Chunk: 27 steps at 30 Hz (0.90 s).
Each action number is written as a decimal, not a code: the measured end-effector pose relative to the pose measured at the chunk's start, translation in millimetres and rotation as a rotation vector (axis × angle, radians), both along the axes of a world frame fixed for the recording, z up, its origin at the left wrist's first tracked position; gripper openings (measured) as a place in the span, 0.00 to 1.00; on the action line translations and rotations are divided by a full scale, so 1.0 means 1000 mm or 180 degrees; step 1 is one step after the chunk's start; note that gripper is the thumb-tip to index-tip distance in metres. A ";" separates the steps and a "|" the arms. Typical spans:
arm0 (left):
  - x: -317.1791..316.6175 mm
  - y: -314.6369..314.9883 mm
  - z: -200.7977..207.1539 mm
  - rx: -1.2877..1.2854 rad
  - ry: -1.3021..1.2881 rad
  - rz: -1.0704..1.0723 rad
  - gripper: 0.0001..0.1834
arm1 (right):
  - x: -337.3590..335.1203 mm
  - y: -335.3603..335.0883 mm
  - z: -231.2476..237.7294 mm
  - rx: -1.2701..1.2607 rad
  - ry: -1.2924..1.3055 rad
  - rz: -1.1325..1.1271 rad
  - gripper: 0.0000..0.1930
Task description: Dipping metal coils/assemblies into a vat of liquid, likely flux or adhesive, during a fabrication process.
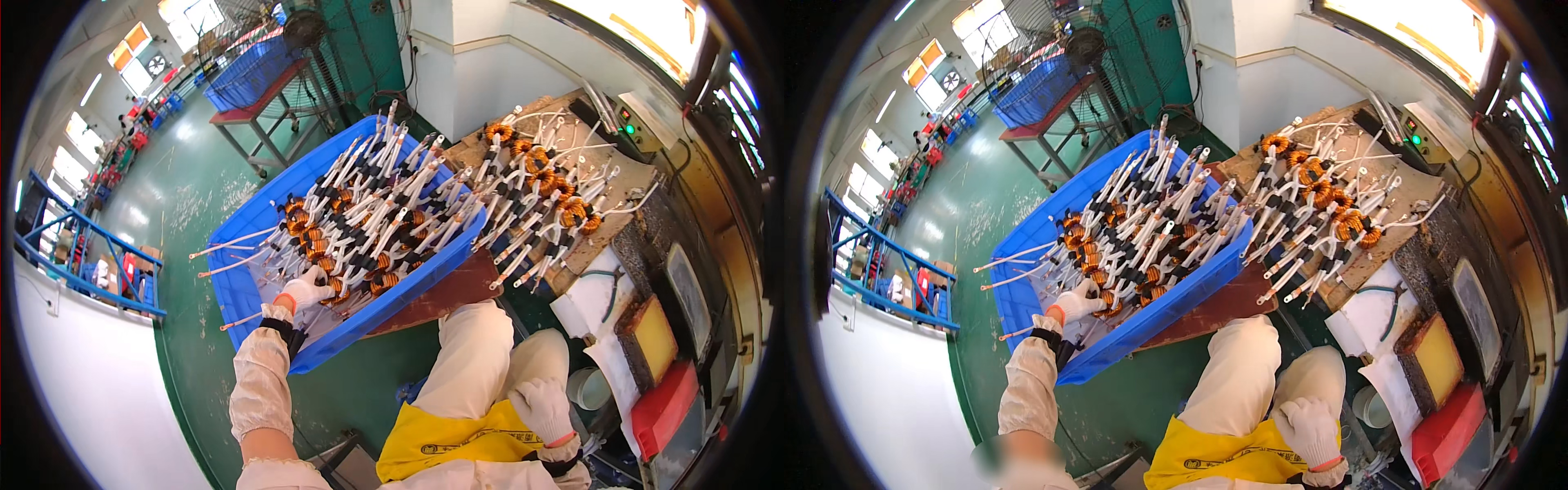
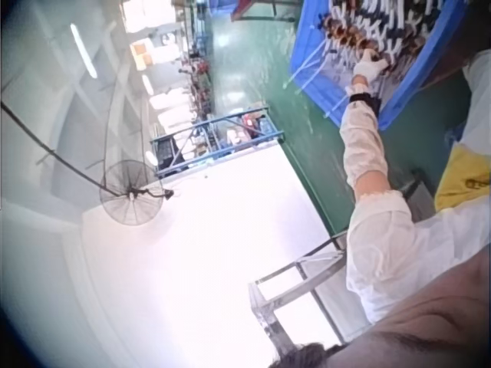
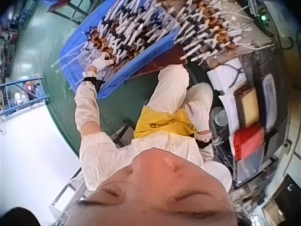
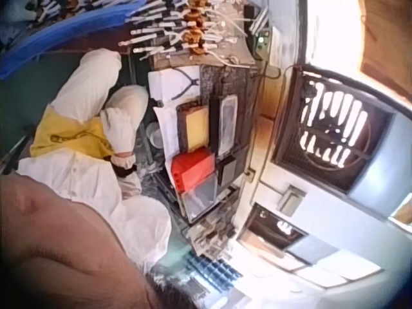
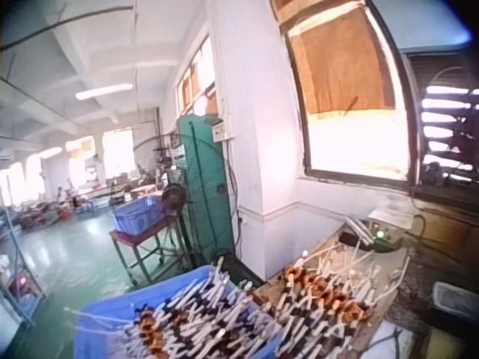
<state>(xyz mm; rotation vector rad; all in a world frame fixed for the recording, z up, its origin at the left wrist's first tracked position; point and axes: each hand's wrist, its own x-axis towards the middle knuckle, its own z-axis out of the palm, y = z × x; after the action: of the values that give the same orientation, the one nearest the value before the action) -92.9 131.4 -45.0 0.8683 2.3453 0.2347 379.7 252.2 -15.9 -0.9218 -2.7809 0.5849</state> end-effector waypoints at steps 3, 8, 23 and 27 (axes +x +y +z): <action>-0.004 0.000 -0.005 0.0393 -0.0120 -0.0258 0.23 | 0.004 -0.001 0.005 0.0062 0.0018 0.0017 0.08; 0.030 -0.014 0.031 0.0719 0.0469 0.0124 0.18 | 0.021 0.002 0.007 0.0179 -0.0146 0.0006 0.09; 0.123 -0.016 0.149 0.3372 -0.0293 0.0872 0.07 | 0.015 -0.005 0.016 0.0323 0.0152 0.0126 0.08; 0.174 -0.001 0.186 0.3797 0.0682 -0.0527 0.11 | 0.011 -0.001 0.025 -0.0032 0.0676 0.0113 0.06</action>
<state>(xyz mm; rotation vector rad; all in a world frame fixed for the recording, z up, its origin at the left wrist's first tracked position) 80.8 130.7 140.6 1.6487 2.1626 1.6240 390.4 251.2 9.1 -0.7648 -2.6114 0.6611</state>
